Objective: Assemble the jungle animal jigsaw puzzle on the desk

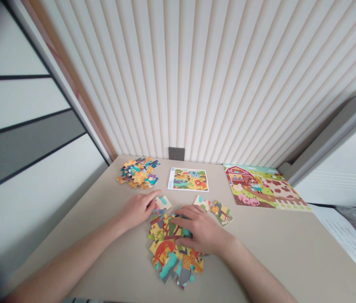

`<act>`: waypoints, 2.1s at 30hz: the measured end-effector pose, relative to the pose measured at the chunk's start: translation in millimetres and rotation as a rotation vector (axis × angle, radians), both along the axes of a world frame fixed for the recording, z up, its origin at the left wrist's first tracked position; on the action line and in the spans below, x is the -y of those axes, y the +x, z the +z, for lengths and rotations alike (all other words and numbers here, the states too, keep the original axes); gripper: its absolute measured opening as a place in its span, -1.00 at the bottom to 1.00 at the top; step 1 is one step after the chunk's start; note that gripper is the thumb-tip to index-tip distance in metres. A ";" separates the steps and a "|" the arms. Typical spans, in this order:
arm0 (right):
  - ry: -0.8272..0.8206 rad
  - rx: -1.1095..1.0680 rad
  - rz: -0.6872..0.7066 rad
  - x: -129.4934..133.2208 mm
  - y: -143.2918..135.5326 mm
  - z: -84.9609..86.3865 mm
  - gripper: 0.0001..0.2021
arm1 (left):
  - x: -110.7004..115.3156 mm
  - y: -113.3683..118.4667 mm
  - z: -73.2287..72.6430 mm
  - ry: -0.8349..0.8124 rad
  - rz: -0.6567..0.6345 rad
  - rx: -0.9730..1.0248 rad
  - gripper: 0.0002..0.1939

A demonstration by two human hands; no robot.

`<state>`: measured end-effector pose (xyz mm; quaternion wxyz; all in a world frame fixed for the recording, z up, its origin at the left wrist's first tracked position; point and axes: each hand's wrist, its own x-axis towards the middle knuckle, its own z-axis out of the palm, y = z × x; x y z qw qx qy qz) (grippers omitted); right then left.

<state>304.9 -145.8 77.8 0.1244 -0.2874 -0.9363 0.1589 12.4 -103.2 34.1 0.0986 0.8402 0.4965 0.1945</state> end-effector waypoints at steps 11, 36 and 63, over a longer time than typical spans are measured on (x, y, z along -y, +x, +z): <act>-0.020 0.002 -0.243 4.1 62.0 -7.0 -0.57 | 8.3 16.8 -1.6 0.041 -0.179 0.035 -0.63; 0.032 0.005 -0.254 3.3 54.5 -4.3 -0.71 | 3.8 -4.5 18.9 0.101 -0.658 0.023 -0.83; 0.077 -0.058 -0.457 -7.9 78.7 -16.5 -0.49 | -6.8 -12.3 3.2 0.075 -0.459 0.017 -0.73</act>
